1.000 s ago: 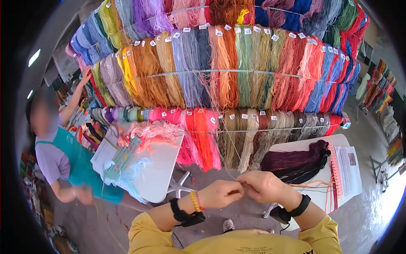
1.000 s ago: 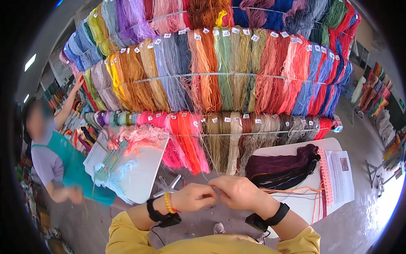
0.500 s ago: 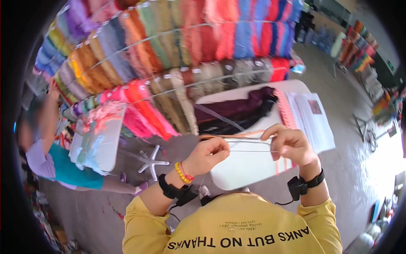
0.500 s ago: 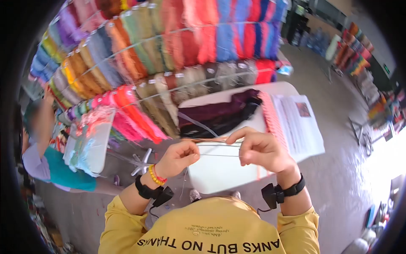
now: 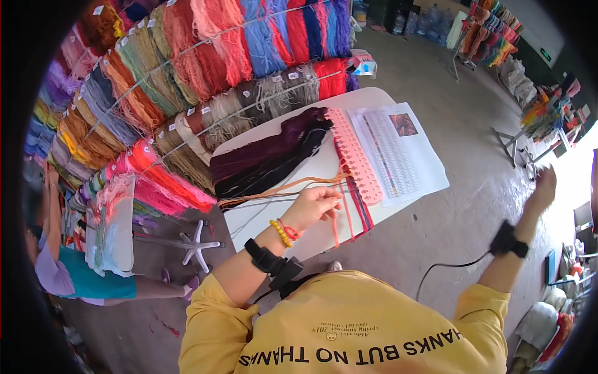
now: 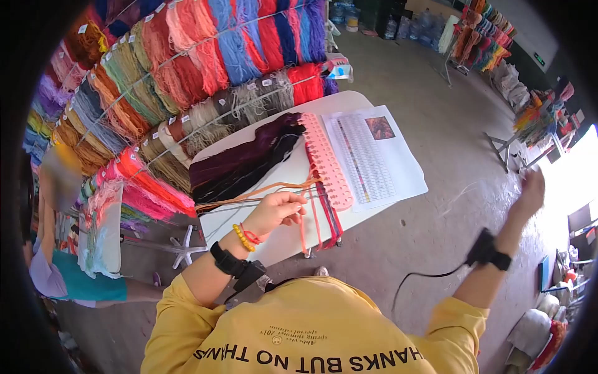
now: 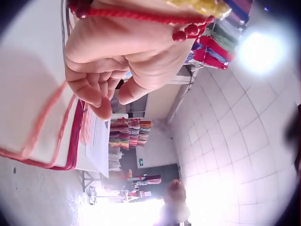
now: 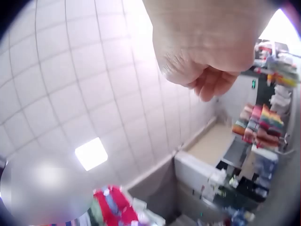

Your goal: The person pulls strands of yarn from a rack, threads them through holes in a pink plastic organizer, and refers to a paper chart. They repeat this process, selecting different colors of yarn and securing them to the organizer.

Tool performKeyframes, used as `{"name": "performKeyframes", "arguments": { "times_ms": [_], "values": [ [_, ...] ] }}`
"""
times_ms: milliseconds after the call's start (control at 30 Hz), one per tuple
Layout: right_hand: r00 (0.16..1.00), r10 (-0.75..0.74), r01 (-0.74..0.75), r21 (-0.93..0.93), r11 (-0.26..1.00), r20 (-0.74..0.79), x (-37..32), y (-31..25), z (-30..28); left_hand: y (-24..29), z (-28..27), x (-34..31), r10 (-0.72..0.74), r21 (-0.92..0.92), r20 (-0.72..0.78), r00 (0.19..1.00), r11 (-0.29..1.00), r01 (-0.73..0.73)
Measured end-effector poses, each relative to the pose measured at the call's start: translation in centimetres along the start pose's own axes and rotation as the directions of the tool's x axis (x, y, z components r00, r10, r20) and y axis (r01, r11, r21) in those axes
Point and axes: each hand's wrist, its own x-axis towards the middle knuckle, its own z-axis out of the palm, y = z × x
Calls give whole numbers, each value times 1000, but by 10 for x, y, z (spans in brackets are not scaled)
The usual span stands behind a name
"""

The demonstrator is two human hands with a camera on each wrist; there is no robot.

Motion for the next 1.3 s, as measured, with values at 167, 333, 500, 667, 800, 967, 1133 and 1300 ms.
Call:
{"name": "performKeyframes", "arguments": {
  "times_ms": [167,333,500,667,800,967,1133,1300],
  "values": [
    [566,323,-269,-201,942,759,-197,-26,129,-9,30,35,-171,-164,22,985,971,173],
    [208,425,-483,-285,828,881,-285,-2,151,-16,42,46,-192,-204,26,981,960,194],
    [331,203,-75,-189,979,921,-281,-6,151,-21,47,56,-190,-202,-49,981,963,176],
    [341,293,-199,-236,951,893,-281,-10,153,-16,67,58,-82,-170,-163,983,984,53],
    [350,258,-133,-224,965,901,-281,-12,155,-18,68,64,-96,-231,-183,978,972,53],
    [309,195,-101,-172,980,931,-282,-15,154,-25,66,65,-31,-233,-169,985,972,-10],
    [318,156,-71,-141,987,935,-284,-16,149,-28,44,60,-6,-19,-161,987,1000,2],
    [328,62,127,-109,986,943,-284,-12,146,10,28,28,14,-474,81,997,880,26]
  ]
}}
